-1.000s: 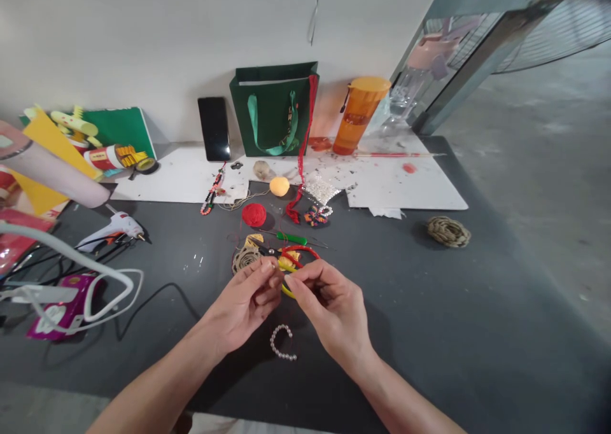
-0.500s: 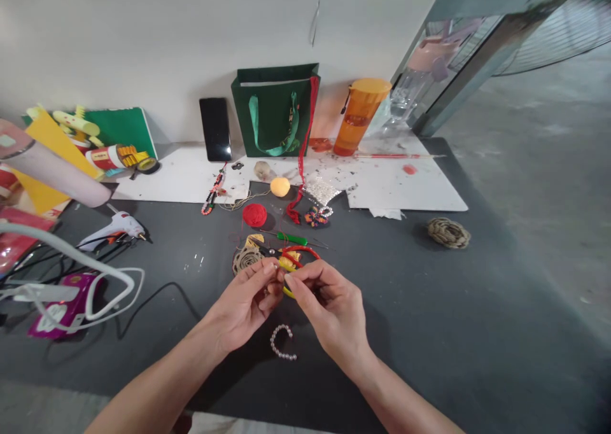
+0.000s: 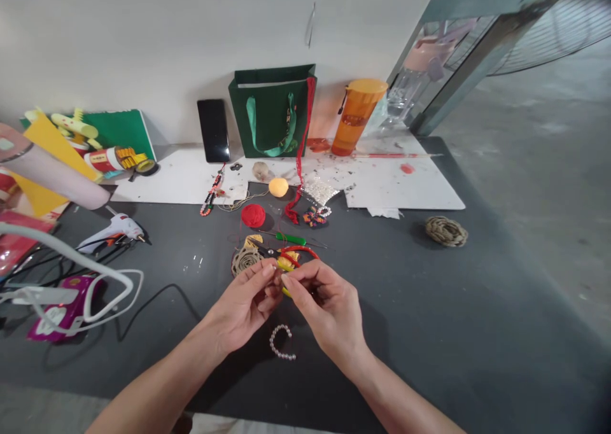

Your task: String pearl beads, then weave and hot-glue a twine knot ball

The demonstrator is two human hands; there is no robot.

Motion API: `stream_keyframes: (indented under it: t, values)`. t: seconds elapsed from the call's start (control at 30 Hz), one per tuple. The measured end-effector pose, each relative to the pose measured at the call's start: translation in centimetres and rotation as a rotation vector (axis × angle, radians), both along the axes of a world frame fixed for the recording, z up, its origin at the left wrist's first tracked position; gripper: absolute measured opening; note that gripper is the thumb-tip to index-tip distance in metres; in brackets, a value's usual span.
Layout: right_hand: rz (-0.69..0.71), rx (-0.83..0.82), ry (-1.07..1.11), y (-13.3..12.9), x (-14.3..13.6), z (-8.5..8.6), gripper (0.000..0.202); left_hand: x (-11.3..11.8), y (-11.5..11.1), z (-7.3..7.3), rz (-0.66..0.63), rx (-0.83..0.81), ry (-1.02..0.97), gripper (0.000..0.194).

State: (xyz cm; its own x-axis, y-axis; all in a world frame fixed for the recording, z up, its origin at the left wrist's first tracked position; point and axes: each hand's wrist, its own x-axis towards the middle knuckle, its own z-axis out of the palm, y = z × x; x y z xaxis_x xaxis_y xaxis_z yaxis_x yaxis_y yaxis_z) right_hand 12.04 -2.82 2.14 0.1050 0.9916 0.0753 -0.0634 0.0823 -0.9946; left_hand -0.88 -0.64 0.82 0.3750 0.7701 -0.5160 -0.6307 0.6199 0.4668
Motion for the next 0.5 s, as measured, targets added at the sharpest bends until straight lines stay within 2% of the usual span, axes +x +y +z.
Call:
stream_keyframes:
  t: [0.5]
  values:
    - [0.007,-0.013,-0.003,0.0,0.01,0.06,0.014,0.07,-0.13,0.17,0.0,-0.002,0.02,0.026]
